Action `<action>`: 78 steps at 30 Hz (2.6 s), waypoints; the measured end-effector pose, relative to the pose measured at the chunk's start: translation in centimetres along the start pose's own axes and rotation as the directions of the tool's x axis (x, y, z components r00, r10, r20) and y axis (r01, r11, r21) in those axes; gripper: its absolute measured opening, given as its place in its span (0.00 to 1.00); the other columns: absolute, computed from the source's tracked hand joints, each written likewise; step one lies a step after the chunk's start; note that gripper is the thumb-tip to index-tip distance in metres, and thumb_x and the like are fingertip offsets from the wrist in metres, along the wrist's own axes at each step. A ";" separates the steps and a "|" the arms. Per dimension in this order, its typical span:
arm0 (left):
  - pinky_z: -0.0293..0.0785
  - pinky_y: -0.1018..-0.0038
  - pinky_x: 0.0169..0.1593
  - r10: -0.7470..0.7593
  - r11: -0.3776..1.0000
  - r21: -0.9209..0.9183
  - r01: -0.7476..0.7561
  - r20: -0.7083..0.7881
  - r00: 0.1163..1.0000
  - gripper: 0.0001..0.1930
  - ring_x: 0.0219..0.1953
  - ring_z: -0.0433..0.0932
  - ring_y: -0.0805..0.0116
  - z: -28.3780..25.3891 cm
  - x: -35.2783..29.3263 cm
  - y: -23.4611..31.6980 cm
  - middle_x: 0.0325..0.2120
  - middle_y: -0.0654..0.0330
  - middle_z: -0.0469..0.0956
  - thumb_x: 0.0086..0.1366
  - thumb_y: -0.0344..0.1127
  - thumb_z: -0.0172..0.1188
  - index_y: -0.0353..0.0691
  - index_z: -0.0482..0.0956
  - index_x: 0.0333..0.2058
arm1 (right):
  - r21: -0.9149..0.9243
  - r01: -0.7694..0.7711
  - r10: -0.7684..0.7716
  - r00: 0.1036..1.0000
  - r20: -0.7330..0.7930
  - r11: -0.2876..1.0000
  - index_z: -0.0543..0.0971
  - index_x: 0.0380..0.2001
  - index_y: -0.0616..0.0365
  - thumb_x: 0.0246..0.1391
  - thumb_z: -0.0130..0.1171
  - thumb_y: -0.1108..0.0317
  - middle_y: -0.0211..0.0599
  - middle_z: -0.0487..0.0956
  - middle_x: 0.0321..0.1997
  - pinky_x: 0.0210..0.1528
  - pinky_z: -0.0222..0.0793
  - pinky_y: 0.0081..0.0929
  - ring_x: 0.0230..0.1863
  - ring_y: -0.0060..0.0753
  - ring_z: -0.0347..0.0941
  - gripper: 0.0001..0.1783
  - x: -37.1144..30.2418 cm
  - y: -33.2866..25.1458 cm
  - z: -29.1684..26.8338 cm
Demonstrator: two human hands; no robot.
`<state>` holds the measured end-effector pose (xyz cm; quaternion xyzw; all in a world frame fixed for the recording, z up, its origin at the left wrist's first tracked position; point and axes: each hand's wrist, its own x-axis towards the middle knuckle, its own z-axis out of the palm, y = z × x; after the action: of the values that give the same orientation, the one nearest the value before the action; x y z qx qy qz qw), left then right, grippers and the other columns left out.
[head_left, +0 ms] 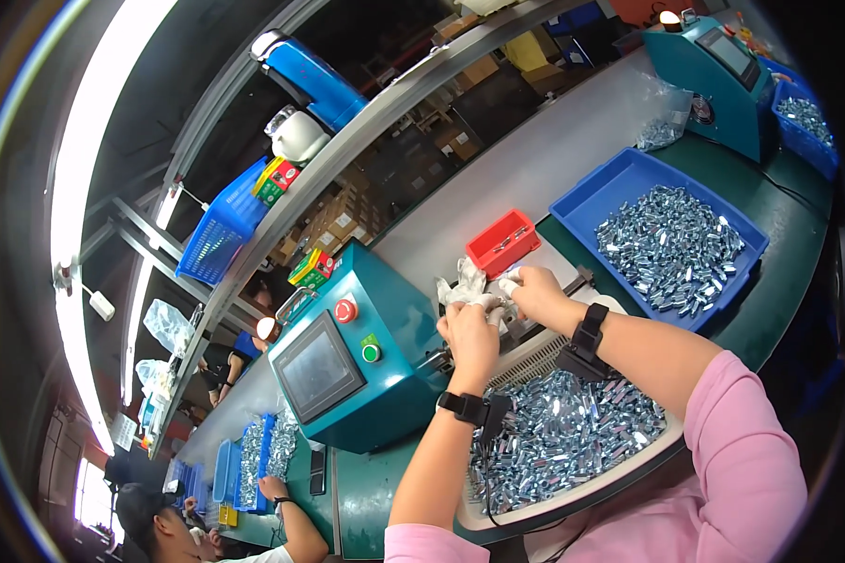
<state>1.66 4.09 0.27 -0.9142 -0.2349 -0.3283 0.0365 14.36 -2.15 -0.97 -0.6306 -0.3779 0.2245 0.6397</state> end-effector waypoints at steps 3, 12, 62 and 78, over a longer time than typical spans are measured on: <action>0.56 0.64 0.44 -0.034 0.999 0.009 0.033 0.115 0.993 0.08 0.39 0.69 0.62 0.1 1.2 0.0 0.25 0.61 0.77 0.50 0.36 0.61 0.48 0.82 0.31 | -0.016 0.001 -0.001 1.000 -0.005 1.000 0.78 0.26 0.62 0.48 0.52 0.61 0.42 0.76 0.15 0.23 0.69 0.30 0.15 0.32 0.73 0.14 -0.1 0.5 -0.6; 0.61 0.64 0.41 -0.002 0.988 0.152 -0.023 0.157 0.988 0.09 0.35 0.73 0.60 0.3 2.0 -0.3 0.23 0.55 0.78 0.50 0.38 0.62 0.43 0.81 0.30 | -0.049 0.001 0.000 1.000 0.022 0.999 0.79 0.26 0.61 0.45 0.52 0.62 0.45 0.76 0.16 0.28 0.70 0.34 0.20 0.39 0.75 0.13 0.7 0.1 -0.5; 0.69 0.62 0.30 -0.017 0.846 -0.523 0.109 0.179 0.984 0.09 0.24 0.74 0.48 -0.3 -5.3 1.0 0.17 0.46 0.72 0.41 0.33 0.60 0.33 0.71 0.18 | -0.304 -0.114 0.202 0.940 0.275 0.946 0.74 0.28 0.64 0.51 0.51 0.64 0.39 0.73 0.15 0.10 0.59 0.25 0.11 0.30 0.71 0.12 1.4 2.0 -1.1; 0.69 0.63 0.30 0.027 0.738 -0.670 0.077 0.142 0.989 0.08 0.25 0.73 0.48 0.1 -5.4 0.3 0.17 0.48 0.72 0.36 0.28 0.60 0.33 0.71 0.17 | -0.941 0.031 -0.167 0.986 -0.027 0.338 0.79 0.24 0.64 0.37 0.61 0.60 0.54 0.78 0.32 0.37 0.72 0.39 0.35 0.52 0.75 0.16 3.0 -3.2 -1.1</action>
<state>-1.76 1.67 -3.10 -0.8832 -0.1145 -0.3254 -0.3177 16.48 -0.86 2.83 -0.8708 -0.4370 -0.1091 0.1971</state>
